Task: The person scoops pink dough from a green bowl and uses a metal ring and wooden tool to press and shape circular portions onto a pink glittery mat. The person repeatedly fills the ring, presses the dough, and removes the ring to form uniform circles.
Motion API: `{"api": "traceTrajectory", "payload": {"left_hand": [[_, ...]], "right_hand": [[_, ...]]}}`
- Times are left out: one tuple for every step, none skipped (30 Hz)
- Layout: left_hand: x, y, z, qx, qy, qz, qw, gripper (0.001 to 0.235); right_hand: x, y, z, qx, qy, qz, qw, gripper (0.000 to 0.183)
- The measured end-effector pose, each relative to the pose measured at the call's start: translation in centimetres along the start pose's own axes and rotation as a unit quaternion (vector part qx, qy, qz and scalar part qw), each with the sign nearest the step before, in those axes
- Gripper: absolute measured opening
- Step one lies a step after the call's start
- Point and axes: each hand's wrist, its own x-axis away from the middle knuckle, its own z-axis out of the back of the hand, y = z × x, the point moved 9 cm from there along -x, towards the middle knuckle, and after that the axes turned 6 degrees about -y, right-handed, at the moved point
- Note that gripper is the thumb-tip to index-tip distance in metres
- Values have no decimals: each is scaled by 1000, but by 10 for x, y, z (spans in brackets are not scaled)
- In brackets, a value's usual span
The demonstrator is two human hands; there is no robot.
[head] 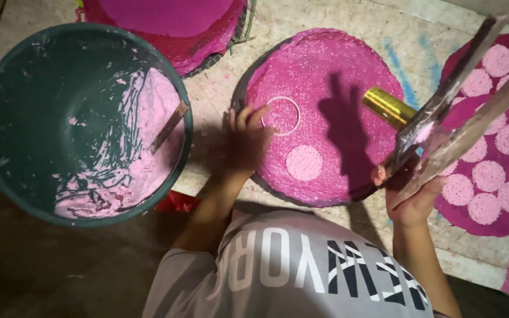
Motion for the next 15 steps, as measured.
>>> {"api": "traceTrajectory", "payload": {"left_hand": [[1, 6, 2, -1, 3, -24, 1000, 9], [4, 8, 1, 5, -2, -27, 1000, 9], [9, 10, -2, 11, -8, -30, 999, 9], [13, 10, -5, 18, -15, -33, 999, 10], [17, 12, -6, 21, -8, -45, 999, 11], [21, 14, -5, 24, -1, -58, 998, 12], [25, 17, -4, 27, 6, -71, 997, 13], [30, 21, -6, 26, -11, -73, 997, 14], [31, 24, -9, 26, -28, -75, 996, 16], [30, 26, -10, 26, -45, -77, 996, 19], [25, 22, -6, 49, -31, -57, 997, 32], [18, 19, -3, 71, -18, -38, 997, 47], [12, 16, -1, 93, -4, -18, 995, 62], [-3, -1, -8, 359, -19, 27, 933, 65], [-21, -14, -22, 597, -33, 69, 798, 69]], "right_hand": [[1, -1, -3, 1, 1, 2, 1000, 88], [2, -1, -5, 3, 2, 5, 1000, 87], [4, -1, -7, 3, 4, 5, 1000, 87], [5, -1, -9, 22, -1, 2, 1000, 89], [5, 0, -11, 40, -7, -2, 999, 91], [6, 1, -12, 58, -12, -6, 998, 93], [5, 0, -13, 72, -24, -3, 997, 91], [4, 0, -14, 86, -35, 0, 996, 90], [2, -1, -15, 101, -47, 2, 994, 88], [-1, 1, -17, 124, -69, -16, 990, 91], [-6, 4, -19, 147, -91, -34, 984, 94], [-13, 7, -22, 169, -113, -53, 978, 97], [-19, 13, -25, 216, -144, -94, 961, 95], [-27, 19, -28, 260, -173, -134, 940, 95], [-32, 25, -31, 304, -202, -174, 915, 95]]}}
